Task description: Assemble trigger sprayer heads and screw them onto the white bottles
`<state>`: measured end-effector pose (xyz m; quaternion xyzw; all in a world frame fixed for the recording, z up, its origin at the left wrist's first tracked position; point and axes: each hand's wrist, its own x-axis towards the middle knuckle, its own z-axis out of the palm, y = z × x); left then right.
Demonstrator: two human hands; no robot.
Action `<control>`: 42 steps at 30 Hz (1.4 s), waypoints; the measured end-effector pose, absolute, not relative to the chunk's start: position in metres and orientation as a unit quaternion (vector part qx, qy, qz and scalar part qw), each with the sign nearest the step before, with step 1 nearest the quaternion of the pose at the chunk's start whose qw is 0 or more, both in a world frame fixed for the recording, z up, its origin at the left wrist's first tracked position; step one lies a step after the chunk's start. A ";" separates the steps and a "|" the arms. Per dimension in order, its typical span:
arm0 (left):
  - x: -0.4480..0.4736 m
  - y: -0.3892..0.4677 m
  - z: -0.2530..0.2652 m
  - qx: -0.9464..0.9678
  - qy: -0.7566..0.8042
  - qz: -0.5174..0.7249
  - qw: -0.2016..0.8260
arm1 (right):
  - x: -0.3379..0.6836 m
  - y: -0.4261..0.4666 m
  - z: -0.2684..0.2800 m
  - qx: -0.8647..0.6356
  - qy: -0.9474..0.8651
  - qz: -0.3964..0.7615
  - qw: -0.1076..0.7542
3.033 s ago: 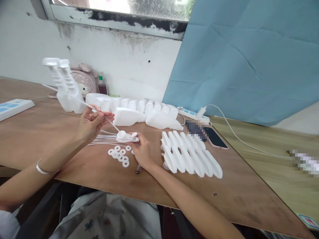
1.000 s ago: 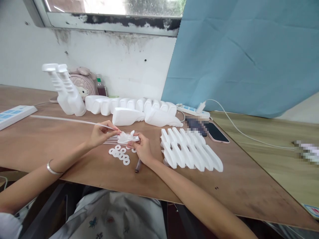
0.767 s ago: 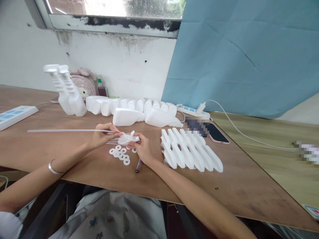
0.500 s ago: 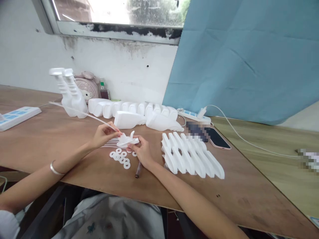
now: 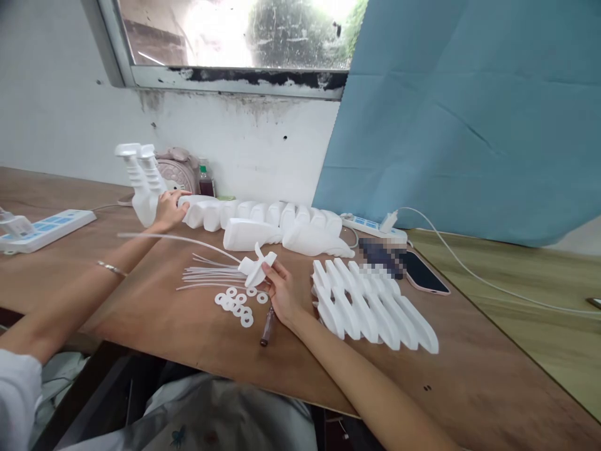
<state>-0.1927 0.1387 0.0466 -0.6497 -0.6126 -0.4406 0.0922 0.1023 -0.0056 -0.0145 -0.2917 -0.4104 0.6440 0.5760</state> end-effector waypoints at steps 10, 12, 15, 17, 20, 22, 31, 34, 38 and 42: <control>-0.212 0.194 0.042 -0.606 -0.719 -0.334 0.065 | 0.102 -0.004 -0.015 -0.284 -0.397 0.654 0.578; -0.213 0.198 0.042 -0.607 -0.714 -0.343 0.070 | 0.102 -0.004 -0.015 -0.283 -0.401 0.653 0.577; -0.212 0.200 0.041 -0.609 -0.698 -0.368 0.081 | 0.102 -0.005 -0.014 -0.282 -0.403 0.650 0.579; -0.209 0.199 0.041 -0.612 -0.679 -0.394 0.096 | 0.102 -0.006 -0.013 -0.282 -0.402 0.640 0.591; -0.202 0.189 0.048 -0.623 -0.634 -0.439 0.128 | 0.103 -0.007 -0.009 -0.289 -0.400 0.605 0.625; -0.198 0.177 0.059 -0.634 -0.599 -0.465 0.152 | 0.104 -0.006 -0.008 -0.296 -0.394 0.573 0.655; -0.196 0.097 0.097 -0.530 -0.404 -0.685 0.293 | 0.111 0.000 -0.011 -0.337 -0.360 0.418 0.763; -0.211 0.084 0.088 -0.497 -0.402 -0.743 0.200 | 0.111 0.000 -0.011 -0.346 -0.369 0.405 0.761; -0.241 0.080 0.070 -0.494 -0.404 -0.769 0.043 | 0.112 0.003 -0.013 -0.348 -0.371 0.393 0.766; -0.263 0.078 0.058 -0.451 -0.395 -0.800 -0.042 | 0.114 0.007 -0.017 -0.356 -0.353 0.399 0.768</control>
